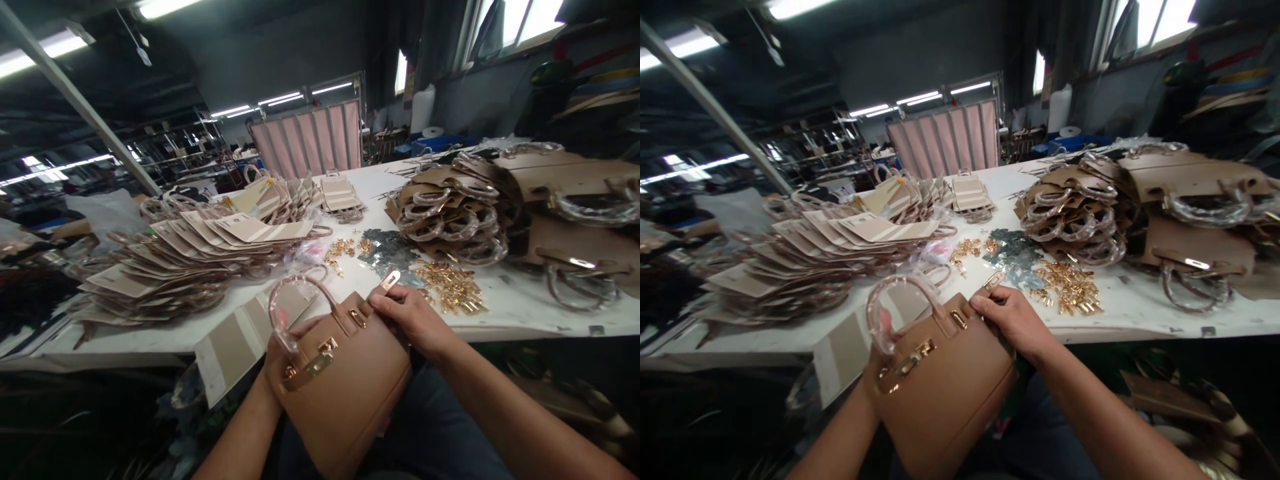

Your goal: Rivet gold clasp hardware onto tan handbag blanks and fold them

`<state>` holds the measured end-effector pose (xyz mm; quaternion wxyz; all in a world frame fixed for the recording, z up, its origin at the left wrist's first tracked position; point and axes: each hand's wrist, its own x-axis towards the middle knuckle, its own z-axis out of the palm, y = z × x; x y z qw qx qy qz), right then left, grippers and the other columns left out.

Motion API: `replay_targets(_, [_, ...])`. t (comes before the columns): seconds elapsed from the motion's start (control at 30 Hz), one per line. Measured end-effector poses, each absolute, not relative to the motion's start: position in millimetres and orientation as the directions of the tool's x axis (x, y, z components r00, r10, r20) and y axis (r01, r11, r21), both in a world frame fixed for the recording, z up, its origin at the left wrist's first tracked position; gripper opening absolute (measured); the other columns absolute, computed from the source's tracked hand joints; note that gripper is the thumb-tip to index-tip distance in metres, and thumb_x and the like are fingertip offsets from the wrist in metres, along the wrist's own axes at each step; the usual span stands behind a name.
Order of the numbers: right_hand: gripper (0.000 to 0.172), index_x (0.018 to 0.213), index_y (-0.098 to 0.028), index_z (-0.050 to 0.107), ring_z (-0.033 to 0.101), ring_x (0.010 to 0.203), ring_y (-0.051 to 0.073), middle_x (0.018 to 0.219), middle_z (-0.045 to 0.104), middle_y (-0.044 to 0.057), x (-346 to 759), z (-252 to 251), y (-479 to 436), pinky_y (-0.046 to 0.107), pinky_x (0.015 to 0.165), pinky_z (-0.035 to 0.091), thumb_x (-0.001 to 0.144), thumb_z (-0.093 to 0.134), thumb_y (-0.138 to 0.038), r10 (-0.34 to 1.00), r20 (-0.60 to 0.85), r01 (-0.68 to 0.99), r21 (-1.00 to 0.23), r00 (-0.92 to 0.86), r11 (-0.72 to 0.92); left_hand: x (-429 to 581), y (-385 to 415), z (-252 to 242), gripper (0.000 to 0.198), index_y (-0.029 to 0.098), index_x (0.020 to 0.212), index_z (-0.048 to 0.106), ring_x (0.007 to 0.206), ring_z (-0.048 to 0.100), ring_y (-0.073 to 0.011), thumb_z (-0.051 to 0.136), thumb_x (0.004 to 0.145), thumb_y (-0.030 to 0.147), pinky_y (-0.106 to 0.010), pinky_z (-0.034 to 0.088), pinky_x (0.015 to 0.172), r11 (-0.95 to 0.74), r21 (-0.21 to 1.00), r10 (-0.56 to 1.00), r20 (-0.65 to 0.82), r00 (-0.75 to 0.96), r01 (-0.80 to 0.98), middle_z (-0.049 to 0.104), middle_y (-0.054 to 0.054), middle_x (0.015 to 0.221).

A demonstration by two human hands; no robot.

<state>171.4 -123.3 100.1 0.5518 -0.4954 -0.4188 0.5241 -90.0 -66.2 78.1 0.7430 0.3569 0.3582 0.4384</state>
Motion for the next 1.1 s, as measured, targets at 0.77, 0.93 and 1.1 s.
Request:
replay_targets(0.77, [0.013,0.092,-0.025,0.075,0.07,0.075,0.017,0.084,0.076,-0.001,167,95,-154,0.027,0.07,0.047,0.096,0.066,-0.034,0.988,0.151,0.605,-0.783,-0.036,0.142,-58,-12,103,0.039,0.013,0.087,0.08,0.069,0.065,-0.0174,0.087,0.076,0.05,-0.026,0.05,0.066,0.225,0.877,0.247,-0.473,0.845,0.425,0.076,-0.007,0.08])
replay_targets(0.93, [0.016,0.084,-0.026,0.072,0.065,0.067,0.016,0.076,0.073,-0.002,166,93,-162,0.029,0.065,0.04,0.095,0.064,-0.034,0.986,0.153,0.775,-0.615,-0.061,0.143,-44,-17,103,0.037,0.014,0.091,0.078,0.079,0.064,-0.0177,0.08,0.083,0.05,-0.025,0.05,0.074,0.088,0.911,0.238,-0.412,0.88,0.403,0.076,-0.005,0.088])
replay_targets(1.1, [0.035,0.078,-0.023,0.067,0.065,0.063,0.018,0.072,0.072,0.002,162,90,-162,0.032,0.061,0.029,0.103,0.055,-0.043,0.982,0.177,0.926,-0.357,-0.059,0.12,-36,-27,109,0.038,0.014,0.074,0.07,0.063,0.051,-0.0133,0.073,0.086,0.05,-0.024,0.042,0.06,-0.1,0.899,0.315,-0.378,0.871,0.426,0.061,0.0,0.065])
